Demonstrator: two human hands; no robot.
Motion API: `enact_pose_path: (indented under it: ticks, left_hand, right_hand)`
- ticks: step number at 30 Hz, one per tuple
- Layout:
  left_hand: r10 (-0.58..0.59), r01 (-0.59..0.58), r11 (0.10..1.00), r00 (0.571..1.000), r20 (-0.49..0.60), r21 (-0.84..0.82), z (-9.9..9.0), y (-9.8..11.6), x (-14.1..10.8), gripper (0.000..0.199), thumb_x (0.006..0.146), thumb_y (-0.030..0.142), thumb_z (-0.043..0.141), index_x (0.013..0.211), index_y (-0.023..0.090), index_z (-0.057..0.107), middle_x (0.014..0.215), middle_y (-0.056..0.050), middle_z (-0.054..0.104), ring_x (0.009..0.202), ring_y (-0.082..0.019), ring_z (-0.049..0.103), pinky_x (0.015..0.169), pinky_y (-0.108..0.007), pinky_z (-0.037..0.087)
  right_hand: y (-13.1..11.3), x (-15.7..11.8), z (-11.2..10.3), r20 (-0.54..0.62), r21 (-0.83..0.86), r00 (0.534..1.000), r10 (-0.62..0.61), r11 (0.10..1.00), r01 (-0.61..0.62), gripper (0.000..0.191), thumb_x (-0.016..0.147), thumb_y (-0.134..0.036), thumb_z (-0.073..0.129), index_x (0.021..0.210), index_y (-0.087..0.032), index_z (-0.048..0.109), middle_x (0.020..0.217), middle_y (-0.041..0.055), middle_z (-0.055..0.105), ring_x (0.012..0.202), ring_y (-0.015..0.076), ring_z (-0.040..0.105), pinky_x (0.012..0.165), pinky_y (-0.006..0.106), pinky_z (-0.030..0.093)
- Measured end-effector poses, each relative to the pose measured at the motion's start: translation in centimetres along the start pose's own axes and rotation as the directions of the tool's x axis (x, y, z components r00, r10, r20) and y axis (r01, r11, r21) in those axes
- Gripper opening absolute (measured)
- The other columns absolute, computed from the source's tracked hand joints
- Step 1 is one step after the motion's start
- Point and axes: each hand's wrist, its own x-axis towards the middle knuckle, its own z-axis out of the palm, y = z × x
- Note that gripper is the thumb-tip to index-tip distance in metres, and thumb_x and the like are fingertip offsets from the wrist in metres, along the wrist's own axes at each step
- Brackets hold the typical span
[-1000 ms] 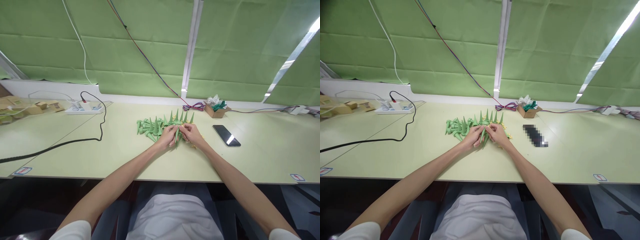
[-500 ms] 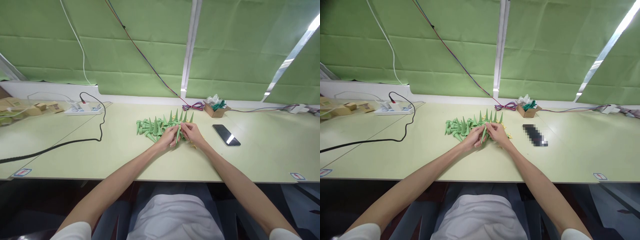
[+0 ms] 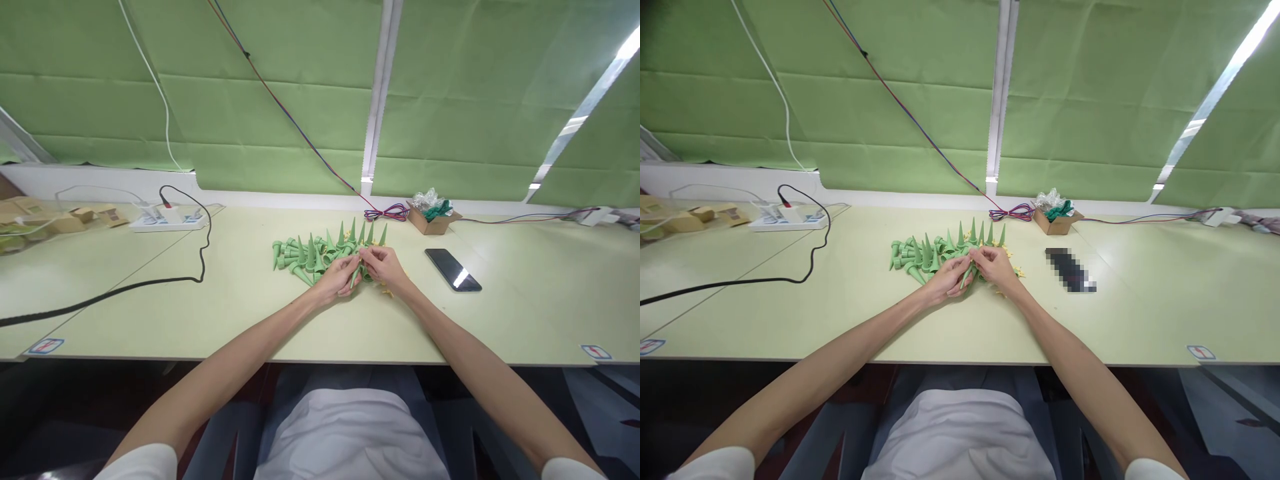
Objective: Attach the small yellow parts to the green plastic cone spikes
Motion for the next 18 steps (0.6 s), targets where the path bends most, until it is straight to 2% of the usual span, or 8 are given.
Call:
enact_pose_path:
  ticks: [12, 18]
  left_hand:
    - [-0.01, 0.01, 1.0, 0.999, 0.033, 0.003, -0.39, -0.16, -0.08, 0.048, 0.087, 0.061, 0.061, 0.097, 0.014, 0.058, 0.052, 0.005, 0.054, 0.026, -0.001, 0.022, 0.03, -0.016, 0.02]
    - [-0.005, 0.005, 1.0, 1.0, 0.01, -0.012, -0.14, -0.1, -0.07, 0.046, 0.086, 0.06, 0.062, 0.094, 0.015, 0.057, 0.053, 0.005, 0.055, 0.026, 0.0, 0.022, 0.03, -0.015, 0.02]
  right_hand:
    - [0.13, -0.06, -0.17, 0.033, -0.034, 0.999, -0.019, 0.999, 0.02, 0.053, 0.073, -0.064, 0.073, 0.057, -0.02, 0.049, 0.037, -0.0081, 0.037, 0.032, 0.0054, 0.029, 0.034, 0.023, 0.018]
    - [-0.05, -0.07, -0.08, 0.025, -0.024, 0.999, -0.026, 0.999, 0.027, 0.053, 0.073, -0.063, 0.074, 0.056, -0.019, 0.049, 0.038, -0.008, 0.037, 0.032, 0.0052, 0.029, 0.034, 0.023, 0.018]
